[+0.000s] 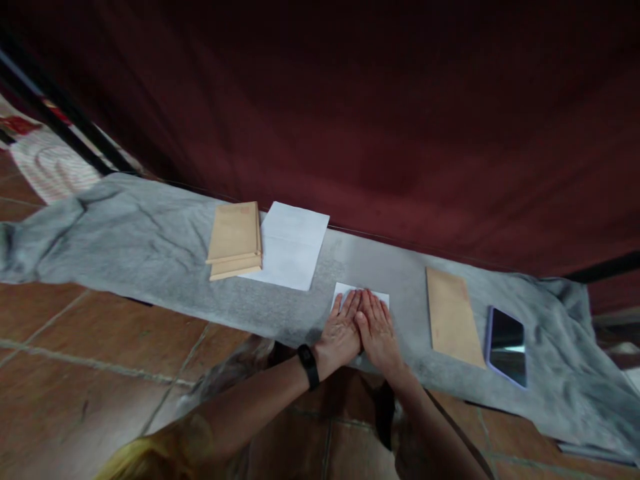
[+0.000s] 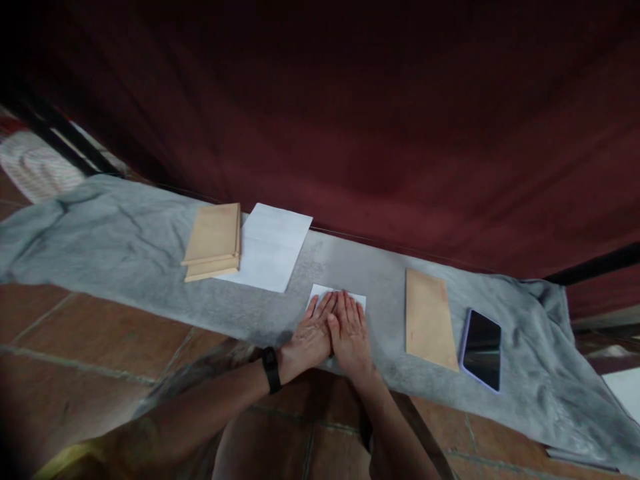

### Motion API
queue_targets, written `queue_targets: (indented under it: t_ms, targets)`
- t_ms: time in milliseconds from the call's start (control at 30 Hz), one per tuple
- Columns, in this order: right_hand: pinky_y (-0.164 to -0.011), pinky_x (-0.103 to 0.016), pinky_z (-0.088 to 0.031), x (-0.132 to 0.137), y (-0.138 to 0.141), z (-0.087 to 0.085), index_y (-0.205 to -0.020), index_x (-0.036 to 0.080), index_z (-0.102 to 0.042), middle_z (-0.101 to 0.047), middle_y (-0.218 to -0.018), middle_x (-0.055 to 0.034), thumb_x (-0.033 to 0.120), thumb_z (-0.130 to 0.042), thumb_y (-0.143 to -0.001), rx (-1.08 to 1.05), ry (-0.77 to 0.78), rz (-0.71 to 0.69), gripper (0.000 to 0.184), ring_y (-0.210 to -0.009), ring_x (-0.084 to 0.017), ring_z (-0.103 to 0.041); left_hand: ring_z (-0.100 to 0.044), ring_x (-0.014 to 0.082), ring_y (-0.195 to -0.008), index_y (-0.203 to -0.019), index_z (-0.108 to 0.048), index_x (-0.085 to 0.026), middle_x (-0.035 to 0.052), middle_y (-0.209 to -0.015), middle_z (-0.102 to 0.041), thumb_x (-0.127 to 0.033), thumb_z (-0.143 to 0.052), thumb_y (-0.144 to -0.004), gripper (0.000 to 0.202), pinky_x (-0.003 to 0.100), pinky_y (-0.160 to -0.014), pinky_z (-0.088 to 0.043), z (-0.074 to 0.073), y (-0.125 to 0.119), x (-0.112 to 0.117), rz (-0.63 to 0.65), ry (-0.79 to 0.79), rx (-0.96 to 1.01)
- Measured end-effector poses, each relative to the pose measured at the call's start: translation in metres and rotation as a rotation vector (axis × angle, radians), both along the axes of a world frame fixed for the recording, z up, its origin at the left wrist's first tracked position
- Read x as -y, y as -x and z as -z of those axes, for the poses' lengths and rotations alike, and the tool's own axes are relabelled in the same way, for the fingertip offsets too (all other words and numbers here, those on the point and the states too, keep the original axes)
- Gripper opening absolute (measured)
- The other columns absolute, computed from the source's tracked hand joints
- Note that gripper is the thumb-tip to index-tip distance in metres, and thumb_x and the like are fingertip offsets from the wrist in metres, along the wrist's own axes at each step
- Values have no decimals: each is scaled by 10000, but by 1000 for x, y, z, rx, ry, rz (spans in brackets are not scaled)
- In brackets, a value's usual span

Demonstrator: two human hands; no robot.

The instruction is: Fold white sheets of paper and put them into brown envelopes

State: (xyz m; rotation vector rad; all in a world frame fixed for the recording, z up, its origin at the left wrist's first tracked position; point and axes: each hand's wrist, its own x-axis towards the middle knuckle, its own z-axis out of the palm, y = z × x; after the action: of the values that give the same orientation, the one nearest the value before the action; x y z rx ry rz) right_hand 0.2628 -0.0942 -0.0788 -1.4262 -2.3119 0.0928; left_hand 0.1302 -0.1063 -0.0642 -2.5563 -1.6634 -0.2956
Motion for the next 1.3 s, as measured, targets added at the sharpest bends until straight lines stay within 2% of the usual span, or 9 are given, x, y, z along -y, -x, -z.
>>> queue_targets:
  t_ms: [167, 400, 533, 633, 900, 1100, 1200, 1300]
  targets:
    - [-1198, -511, -322, 0, -3, 1, -1580, 110, -241, -368, -1604, -148, 290, -230, -1052, 55, -17, 3, 558, -1502, -235, -303, -277, 286, -1510, -1580, -251, -111, 155, -1644, -272, -268, -389, -981, 635, 516, -1222, -242, -3, 0, 2, 2, 11, -14]
    - [-1210, -517, -281, 2, -5, -3, -1541, 68, -329, -392, -1585, -172, 290, -226, -1058, 130, -2, 41, 542, -1504, -244, -295, -240, 279, -1524, -1584, -232, -106, 153, -1637, -292, -263, -384, -979, 644, 524, -1233, -211, 2, -1, 2, 0, 16, -7]
    - [-1203, -550, -270, 2, -11, -2, -1556, 91, -317, -365, -1595, -178, 317, -240, -1061, 114, 6, 42, 550, -1503, -261, -299, -192, 260, -1538, -1584, -223, -106, 134, -1652, -261, -259, -359, -987, 631, 513, -1240, -191, 3, 4, 1, 27, 29, 36]
    - [-1197, -566, -268, 3, -16, -1, -1569, 109, -296, -348, -1599, -181, 314, -280, -1056, 106, -24, 28, 552, -1511, -277, -280, -205, 234, -1536, -1567, -264, -100, 127, -1643, -288, -276, -315, -1009, 587, 486, -1247, -182, 3, 11, -2, 52, 48, 66]
    - [-1202, -544, -248, 5, -21, 1, -1561, 81, -303, -359, -1591, -195, 340, -313, -1065, 145, -71, 89, 559, -1495, -295, -314, -261, 274, -1516, -1538, -289, -36, 203, -1610, -326, -397, -310, -1035, 620, 475, -1226, -249, 7, 25, -10, -89, 3, 120]
    - [-1195, -541, -258, 6, -24, 2, -1568, 73, -281, -359, -1590, -199, 387, -323, -1066, 139, -87, 153, 594, -1479, -315, -341, -268, 288, -1514, -1539, -282, -14, 225, -1607, -314, -540, -314, -1022, 738, 459, -1226, -260, 8, 35, -13, -137, -13, 117]
    - [-1195, -540, -263, 6, -28, 2, -1578, 92, -264, -353, -1594, -193, 400, -316, -1066, 131, -83, 160, 599, -1471, -306, -358, -277, 283, -1511, -1546, -282, -26, 215, -1602, -330, -544, -309, -1023, 737, 458, -1226, -267, 8, 39, -14, -152, 3, 101]
    - [-1195, -540, -267, 7, -34, 3, -1576, 84, -262, -339, -1600, -195, 401, -309, -1066, 134, -65, 173, 603, -1467, -302, -365, -258, 263, -1519, -1556, -275, -47, 188, -1609, -331, -471, -287, -1040, 668, 451, -1231, -264, 9, 43, -15, -162, 3, 94]
